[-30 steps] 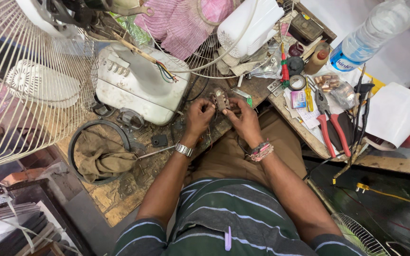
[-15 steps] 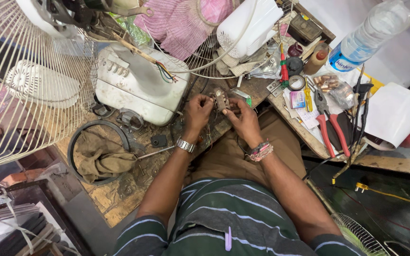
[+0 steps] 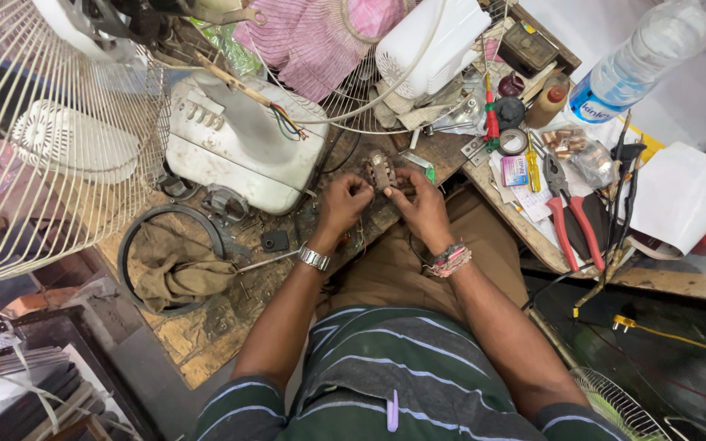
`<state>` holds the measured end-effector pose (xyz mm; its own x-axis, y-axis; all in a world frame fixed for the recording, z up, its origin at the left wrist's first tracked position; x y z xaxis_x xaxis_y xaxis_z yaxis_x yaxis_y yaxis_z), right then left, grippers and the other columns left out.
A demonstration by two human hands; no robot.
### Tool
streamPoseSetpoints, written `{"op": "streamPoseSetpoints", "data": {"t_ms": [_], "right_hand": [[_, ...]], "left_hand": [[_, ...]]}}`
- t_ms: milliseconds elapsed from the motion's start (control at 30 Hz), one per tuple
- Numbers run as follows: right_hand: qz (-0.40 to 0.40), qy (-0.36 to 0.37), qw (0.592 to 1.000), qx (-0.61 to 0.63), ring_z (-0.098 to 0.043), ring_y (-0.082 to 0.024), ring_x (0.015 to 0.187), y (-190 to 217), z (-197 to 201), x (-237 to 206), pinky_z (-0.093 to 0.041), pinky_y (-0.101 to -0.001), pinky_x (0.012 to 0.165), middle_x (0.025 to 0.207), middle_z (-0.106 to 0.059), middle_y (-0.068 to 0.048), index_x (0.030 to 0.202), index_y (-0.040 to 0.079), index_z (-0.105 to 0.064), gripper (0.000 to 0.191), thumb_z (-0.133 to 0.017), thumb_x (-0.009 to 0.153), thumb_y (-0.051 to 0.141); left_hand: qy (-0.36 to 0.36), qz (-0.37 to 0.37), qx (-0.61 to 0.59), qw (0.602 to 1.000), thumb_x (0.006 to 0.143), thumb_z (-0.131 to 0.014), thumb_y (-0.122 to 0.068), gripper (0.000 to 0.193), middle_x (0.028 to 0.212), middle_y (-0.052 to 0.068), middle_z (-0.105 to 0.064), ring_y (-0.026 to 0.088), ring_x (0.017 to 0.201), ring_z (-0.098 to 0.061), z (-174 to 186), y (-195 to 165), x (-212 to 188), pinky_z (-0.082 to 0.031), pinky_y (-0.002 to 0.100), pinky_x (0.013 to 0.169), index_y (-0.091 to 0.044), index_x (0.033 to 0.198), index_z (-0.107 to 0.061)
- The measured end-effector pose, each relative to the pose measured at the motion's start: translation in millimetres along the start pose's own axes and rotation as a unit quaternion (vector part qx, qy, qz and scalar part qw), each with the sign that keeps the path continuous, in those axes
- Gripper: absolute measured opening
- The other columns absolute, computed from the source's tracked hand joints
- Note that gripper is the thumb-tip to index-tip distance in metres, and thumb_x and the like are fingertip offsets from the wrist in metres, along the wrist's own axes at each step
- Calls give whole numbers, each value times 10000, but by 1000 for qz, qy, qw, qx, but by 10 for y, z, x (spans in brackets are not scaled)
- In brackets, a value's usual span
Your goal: The person works on a small electrical component, likely a fan capacitor, using pliers and a screwdriver to strip wires, twist connections, and adjust terminals. The person repeatedly handles the component and wires, making small adjustments throughout the clip.
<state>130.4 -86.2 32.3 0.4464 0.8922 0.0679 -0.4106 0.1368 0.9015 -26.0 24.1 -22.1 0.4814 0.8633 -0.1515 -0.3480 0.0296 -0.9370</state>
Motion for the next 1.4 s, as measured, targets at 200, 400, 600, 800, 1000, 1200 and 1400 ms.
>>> {"op": "streamPoseSetpoints", "data": {"t_ms": [200,400,600,800,1000,1200,1400], "right_hand": [[-15,5,1000,16,-728,-168,907,14,6,0,-565,-316,788,1053,-740,-99,1224,39,-648,354,-769,925,185],[-21,13,999,42,-725,-147,913,27,11,1,-573,-299,791,1058,-742,-86,1229,36,-638,348,-761,930,165],[-18,8,999,29,-719,-152,888,12,-2,4,-570,-300,778,1038,-738,-85,1227,33,-642,351,-769,927,165],[-17,14,999,30,-722,-159,900,3,-2,4,-571,-301,787,1059,-729,-94,1230,30,-635,356,-764,931,174],[-9,15,1000,14,-728,-174,906,5,9,6,-572,-312,788,1069,-727,-104,1243,34,-635,370,-760,929,183],[-5,14,1000,-10,-727,-186,903,16,19,3,-564,-323,770,1065,-731,-112,1240,36,-639,372,-769,926,187],[-35,18,999,-15,-731,-175,904,-10,34,9,-570,-312,778,1050,-738,-99,1232,38,-641,371,-765,930,213]], "left_hand": [[13,60,-18,998,887,-740,-221,170,679,-9,-647,69,571,-549,66,-125,-68,-422,258,513,-51,881,-738],[-29,18,35,999,859,-793,-262,209,719,21,-700,108,585,-599,116,-406,-156,-460,278,525,-61,910,-767],[-37,4,59,998,859,-766,-234,193,729,23,-712,121,601,-622,93,-408,-123,-473,274,558,-48,910,-777],[36,119,-279,952,909,-730,-131,134,700,-9,-650,91,573,-520,1,-59,41,-395,240,529,-24,839,-688],[77,215,-409,884,879,-683,-112,104,728,11,-653,98,628,-576,19,36,77,-432,237,537,-36,812,-705],[102,218,-443,864,873,-724,-88,108,703,9,-615,105,614,-554,53,14,60,-418,245,522,-35,795,-670],[95,229,-359,900,894,-778,-102,126,718,-9,-625,78,591,-525,146,-20,22,-418,224,528,-69,842,-668]]}}
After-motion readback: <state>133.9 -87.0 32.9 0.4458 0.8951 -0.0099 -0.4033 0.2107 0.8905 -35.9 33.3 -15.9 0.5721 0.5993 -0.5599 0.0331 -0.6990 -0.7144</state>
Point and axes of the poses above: each hand's wrist, its own x-axis towards the middle knuckle, its own z-axis out of the back of the hand, y = z × x, the point moved 2 cm from there along x, towards the middle knuckle
